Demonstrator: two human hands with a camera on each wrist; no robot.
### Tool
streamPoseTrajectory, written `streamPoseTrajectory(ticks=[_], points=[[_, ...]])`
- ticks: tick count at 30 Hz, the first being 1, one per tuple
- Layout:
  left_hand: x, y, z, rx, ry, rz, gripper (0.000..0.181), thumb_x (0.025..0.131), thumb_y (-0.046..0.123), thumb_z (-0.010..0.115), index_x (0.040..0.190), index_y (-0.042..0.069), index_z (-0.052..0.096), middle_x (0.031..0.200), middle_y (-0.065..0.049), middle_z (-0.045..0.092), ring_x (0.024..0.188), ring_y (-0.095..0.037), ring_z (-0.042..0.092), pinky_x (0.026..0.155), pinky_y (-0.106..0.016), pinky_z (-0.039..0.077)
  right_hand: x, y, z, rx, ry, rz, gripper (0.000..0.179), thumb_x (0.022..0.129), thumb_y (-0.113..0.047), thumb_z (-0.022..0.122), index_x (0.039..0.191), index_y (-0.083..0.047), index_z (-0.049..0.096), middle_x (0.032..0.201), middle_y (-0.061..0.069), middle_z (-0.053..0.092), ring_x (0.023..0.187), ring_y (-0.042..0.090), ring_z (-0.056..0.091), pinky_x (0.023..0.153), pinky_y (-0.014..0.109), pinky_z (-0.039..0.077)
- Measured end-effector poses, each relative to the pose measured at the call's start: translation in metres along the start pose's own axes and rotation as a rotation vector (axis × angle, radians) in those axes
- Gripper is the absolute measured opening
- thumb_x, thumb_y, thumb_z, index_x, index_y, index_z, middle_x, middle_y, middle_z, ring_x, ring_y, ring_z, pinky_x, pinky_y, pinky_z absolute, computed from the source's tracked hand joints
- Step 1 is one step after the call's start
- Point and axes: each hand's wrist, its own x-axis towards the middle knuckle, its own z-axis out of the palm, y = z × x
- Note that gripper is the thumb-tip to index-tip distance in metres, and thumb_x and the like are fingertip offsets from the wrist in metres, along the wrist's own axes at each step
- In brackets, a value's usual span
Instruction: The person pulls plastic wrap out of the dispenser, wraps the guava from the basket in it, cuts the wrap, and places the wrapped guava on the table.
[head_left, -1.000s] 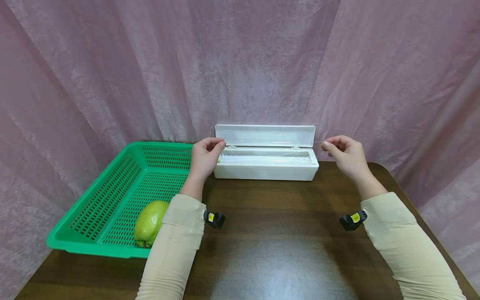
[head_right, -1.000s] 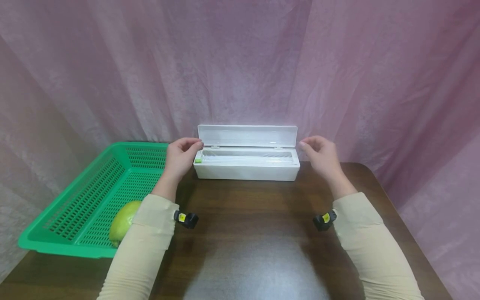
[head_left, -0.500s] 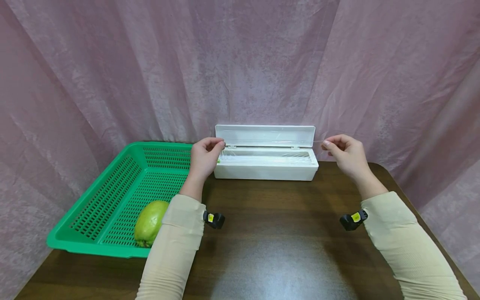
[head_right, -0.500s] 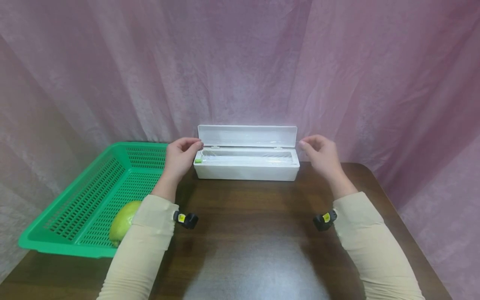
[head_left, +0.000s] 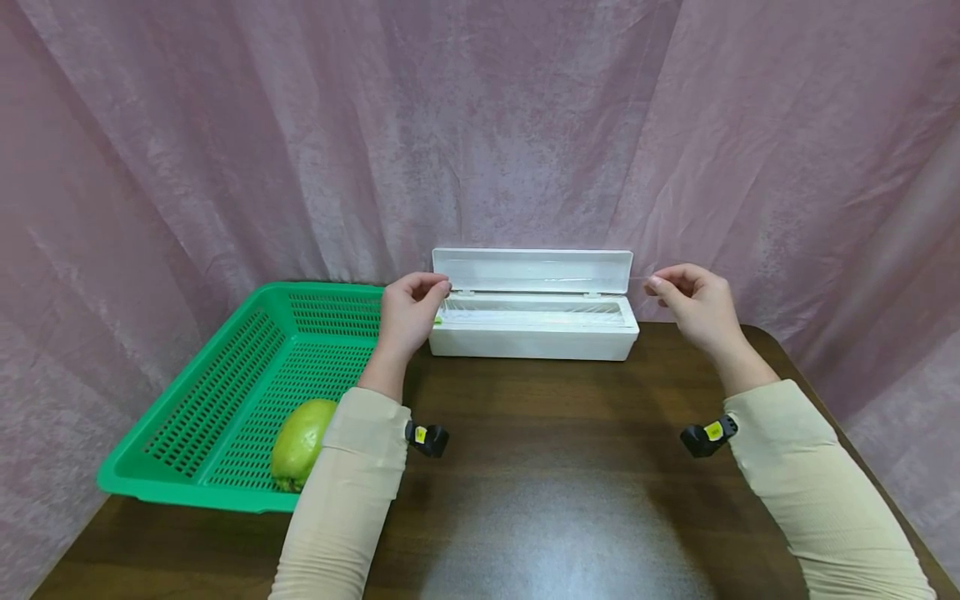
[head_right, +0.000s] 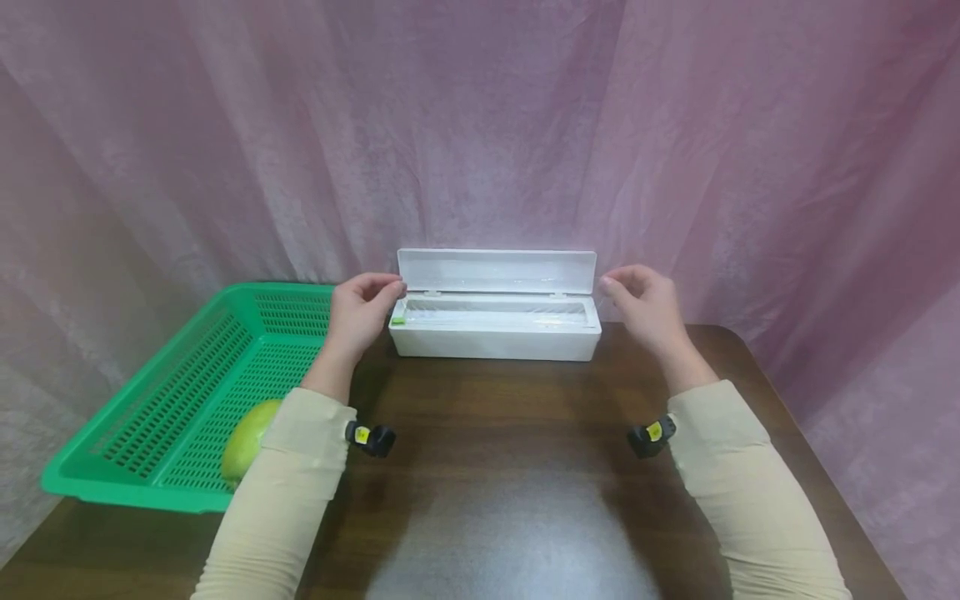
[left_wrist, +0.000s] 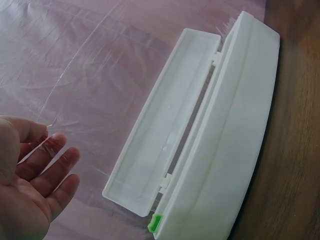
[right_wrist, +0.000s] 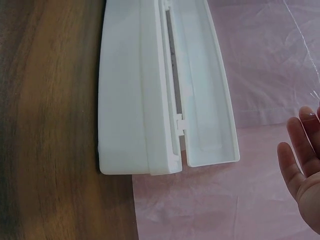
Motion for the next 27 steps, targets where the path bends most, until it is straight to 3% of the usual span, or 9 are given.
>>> streamPoseTrajectory(ticks=[27], points=[[-0.004, 0.0076, -0.0082, 0.03, -0.029, 0.014, 0.019, 0.088, 0.016, 0.066, 0.1, 0.002, 0.071, 0.093, -0.016, 0.067, 0.078, -0.01, 0.057, 0.067, -0.017, 0.046, -0.0026, -0.0055, -0.0013, -0.009, 0.025, -0.041, 0.02, 0.091, -0.015, 0.062, 0.098, 0.004, 0.064, 0.075, -0.026, 0.063, 0.071, -0.007, 0.06, 0.066, 0.009, 0.048]])
